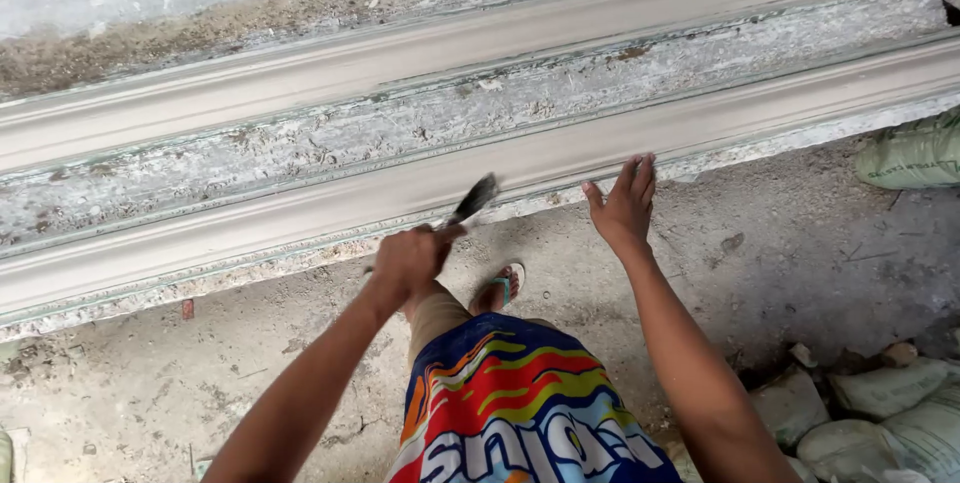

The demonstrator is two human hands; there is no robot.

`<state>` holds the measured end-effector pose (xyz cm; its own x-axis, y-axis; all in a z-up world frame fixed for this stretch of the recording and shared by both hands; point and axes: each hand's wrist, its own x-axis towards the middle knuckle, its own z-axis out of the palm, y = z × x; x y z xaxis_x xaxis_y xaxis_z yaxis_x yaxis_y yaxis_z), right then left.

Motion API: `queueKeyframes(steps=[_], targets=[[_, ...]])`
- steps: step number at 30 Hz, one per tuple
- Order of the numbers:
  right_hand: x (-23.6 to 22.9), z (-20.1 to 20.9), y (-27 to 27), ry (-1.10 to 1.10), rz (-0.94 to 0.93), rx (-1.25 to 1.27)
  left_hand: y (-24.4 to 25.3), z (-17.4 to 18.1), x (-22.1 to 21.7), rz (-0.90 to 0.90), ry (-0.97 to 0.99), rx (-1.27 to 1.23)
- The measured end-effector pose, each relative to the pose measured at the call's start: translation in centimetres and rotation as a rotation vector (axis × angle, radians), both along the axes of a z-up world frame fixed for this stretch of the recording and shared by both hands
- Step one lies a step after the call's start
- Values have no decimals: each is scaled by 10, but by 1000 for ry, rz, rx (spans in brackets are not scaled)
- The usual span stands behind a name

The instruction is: Scraping and cleaning plaster decorative molding pieces on a workbench.

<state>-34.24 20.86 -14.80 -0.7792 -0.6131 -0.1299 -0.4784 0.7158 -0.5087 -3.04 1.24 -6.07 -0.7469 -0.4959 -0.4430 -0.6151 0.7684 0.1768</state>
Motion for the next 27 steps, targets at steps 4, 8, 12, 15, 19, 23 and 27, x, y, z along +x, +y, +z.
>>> queueKeyframes(steps=[4, 8, 12, 15, 19, 23, 27], targets=[[1, 4, -1, 9, -4, 108, 9, 21, -3, -53, 93, -37], [-2, -14, -3, 71, -1, 77, 9, 35, -13, -7, 117, -35], [0, -11, -3, 83, 7, 59, 29, 25, -46, -58, 235, -61], [0, 3, -6, -13, -3, 103, 27, 38, -39, -26, 198, 10], [1, -4, -2, 41, 10, 76, 29, 31, -40, -30, 187, -38], [5, 5, -4, 10, -10, 83, 36, 29, -51, -55, 252, -20], [4, 3, -4, 20, -22, 64, 32, 46, -45, -48, 186, -16]])
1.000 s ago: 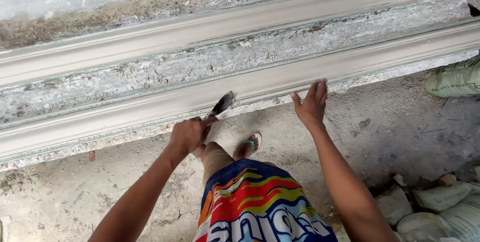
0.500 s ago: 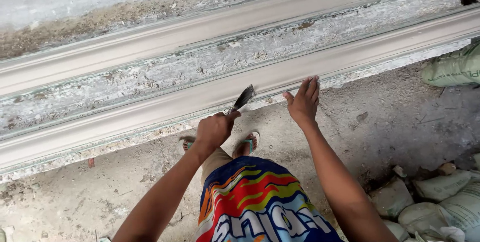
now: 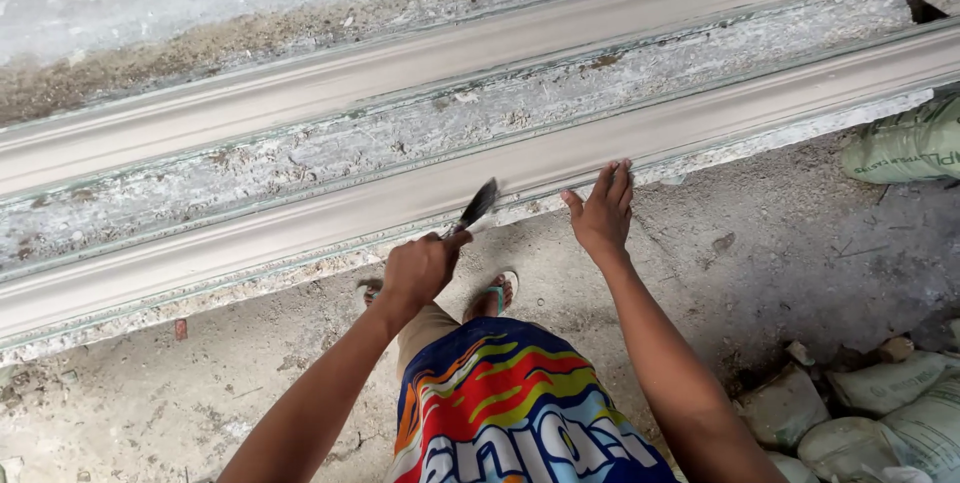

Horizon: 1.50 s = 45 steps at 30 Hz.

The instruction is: Scraping and cleaning plaster decorative molding pieces on a workbench.

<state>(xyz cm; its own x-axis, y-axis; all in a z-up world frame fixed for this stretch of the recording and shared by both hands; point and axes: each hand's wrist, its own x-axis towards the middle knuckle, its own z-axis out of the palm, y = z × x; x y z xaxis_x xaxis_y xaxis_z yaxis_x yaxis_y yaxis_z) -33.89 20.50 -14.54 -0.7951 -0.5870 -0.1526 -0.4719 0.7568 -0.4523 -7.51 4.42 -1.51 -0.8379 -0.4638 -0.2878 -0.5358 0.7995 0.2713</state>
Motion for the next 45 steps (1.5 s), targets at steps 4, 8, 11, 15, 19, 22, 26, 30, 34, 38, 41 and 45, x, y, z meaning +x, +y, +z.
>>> queueKeyframes(steps=[4, 8, 11, 15, 19, 22, 26, 30, 34, 38, 41, 45], targets=[[3, -4, 1, 28, 17, -52, 5, -15, -11, 3, -2, 3], [6, 8, 1, -20, -9, -1, 11, -9, -15, 9, -14, 0], [1, -2, 2, 7, -8, -47, 4, -11, -11, 4, 45, -10], [0, -3, 5, 42, 10, -45, 11, -36, -29, -69, 173, -56], [1, 11, 2, -23, -9, -5, 10, -8, -37, -65, -40, 21], [1, 3, 2, 21, 5, -14, 5, -1, -30, -24, -23, 16], [-2, -4, 1, 60, 23, -19, 11, -7, -43, 2, -20, 46], [0, 1, 2, 50, 30, -24, 8, -18, -33, -31, 26, -2], [3, -1, 1, 39, 26, -41, 8, -14, -46, -42, -35, 23], [3, -5, 3, 66, 31, -29, 27, -29, -71, -71, 72, 39], [1, 1, 2, 62, 29, -22, 26, -28, -64, -68, 140, -10], [0, -1, -2, 26, 7, -28, 23, -23, -79, -70, -19, 40]])
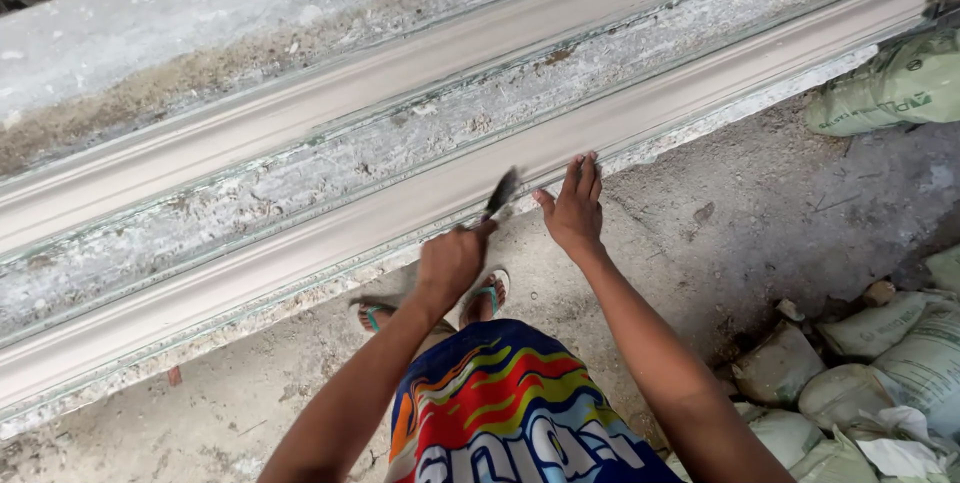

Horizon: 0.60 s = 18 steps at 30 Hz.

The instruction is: Scraping and cleaning plaster decorative molding pieces on a workbench.

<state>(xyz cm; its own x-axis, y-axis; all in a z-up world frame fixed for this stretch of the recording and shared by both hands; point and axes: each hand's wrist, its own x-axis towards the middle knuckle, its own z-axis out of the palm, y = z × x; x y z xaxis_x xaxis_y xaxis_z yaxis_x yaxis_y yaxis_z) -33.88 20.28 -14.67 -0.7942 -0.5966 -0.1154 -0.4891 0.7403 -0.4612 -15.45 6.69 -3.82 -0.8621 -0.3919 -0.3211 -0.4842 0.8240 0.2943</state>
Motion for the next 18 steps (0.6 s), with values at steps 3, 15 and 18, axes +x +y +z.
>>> queueKeyframes(steps=[3, 15, 18], targets=[[2, 1, 4, 38, 27, 24, 14, -59, -10, 13, 23, -40], [3, 15, 3, -37, 9, -8, 25, -18, -20, 58, 217, 21], [1, -1, 3, 28, 21, -22, 17, -3, -15, 38, 106, 29]])
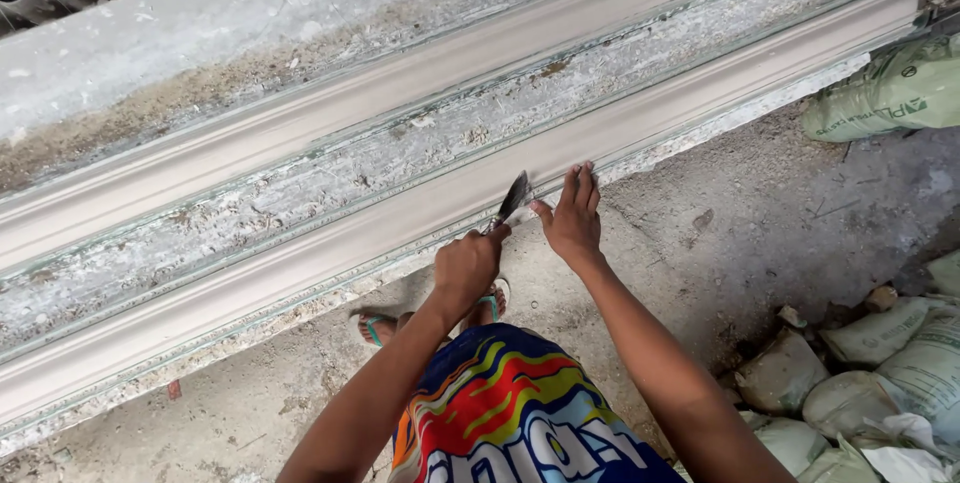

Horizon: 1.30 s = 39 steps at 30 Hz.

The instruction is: Scraping and cleaning plaster decorative molding pieces on a workbench.

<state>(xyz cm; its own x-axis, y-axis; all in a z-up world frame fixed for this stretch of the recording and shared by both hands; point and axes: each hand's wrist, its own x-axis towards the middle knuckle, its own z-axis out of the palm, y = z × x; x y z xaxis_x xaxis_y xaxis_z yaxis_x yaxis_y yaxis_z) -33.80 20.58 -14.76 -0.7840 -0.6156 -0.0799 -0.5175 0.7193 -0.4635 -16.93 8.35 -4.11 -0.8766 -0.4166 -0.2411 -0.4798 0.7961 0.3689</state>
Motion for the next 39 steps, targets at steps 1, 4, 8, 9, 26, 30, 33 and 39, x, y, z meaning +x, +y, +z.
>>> queueKeyframes(steps=[1, 4, 8, 9, 26, 30, 33, 39], targets=[[-3, 4, 0, 2, -2, -2, 0, 1, -9, -2, 2, -2], [0, 11, -2, -73, -11, -6, 3, -2, -23, -28, -89, 9], [0, 2, 4, -34, -2, -11, 11, -14, -29, -46, -3, -3], [-2, 0, 4, -4, 17, -35, 9, -12, -28, -25, -2, 17], [-4, 24, 0, -80, -117, -102, 23, -13, -62, -25, 11, 48], [-1, 30, -3, -137, -204, -161, 20, -14, -67, -30, 24, 119], [-1, 33, -5, -176, -251, -126, 15, 8, -71, -34, -78, 159], [-3, 41, -9, -252, -271, -36, 1, 4, -43, -98, -190, 197]])
